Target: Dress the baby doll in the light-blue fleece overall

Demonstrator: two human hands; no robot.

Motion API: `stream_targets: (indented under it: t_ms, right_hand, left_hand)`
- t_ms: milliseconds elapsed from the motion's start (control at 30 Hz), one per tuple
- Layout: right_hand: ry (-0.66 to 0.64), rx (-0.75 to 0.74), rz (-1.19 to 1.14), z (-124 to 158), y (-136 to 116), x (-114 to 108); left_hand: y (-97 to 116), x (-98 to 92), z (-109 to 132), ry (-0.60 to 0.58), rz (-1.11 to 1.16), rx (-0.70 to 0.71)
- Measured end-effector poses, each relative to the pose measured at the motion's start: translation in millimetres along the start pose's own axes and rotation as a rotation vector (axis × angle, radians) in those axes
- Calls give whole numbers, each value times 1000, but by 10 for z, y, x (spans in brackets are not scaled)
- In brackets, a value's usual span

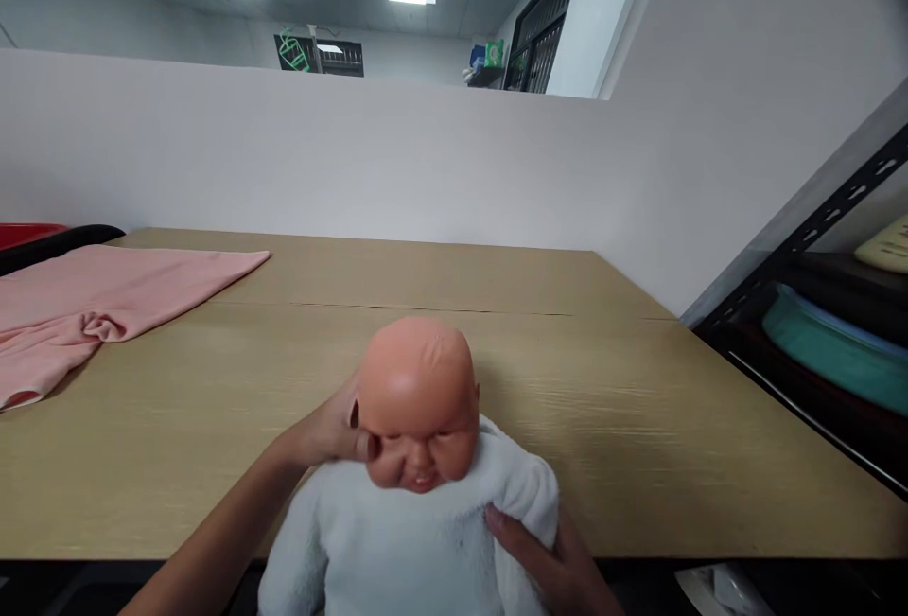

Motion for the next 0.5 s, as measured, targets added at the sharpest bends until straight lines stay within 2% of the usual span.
stream_targets:
  t_ms: [133,200,333,433,500]
  right_hand:
    - [-73,-21,18,-169,-338,58]
    - [-104,18,4,-245,-477,67]
    - [-133,123,-43,-468,-636,58]
    - [-159,119,-19,-721,-721,42]
    - [-170,91,24,-912,-780,19]
  left_hand:
    - [-224,-263,-255,7,53,7]
    - [-286,-336,-377,0,86,-7]
    - [-366,-385,-649,9,253,-78]
    - [-505,-470,-844,4,415,-171]
    - [-623,-589,-954,-6,441,-216]
Point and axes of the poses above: each hand's wrist, its own z-axis away from the middle knuckle, its own x-axis out of the palm, y = z × x, the point moved 5 cm from there along -z, towards the middle knuckle, and after that the axes turned 8 degrees about x, right-handed, at the moved point
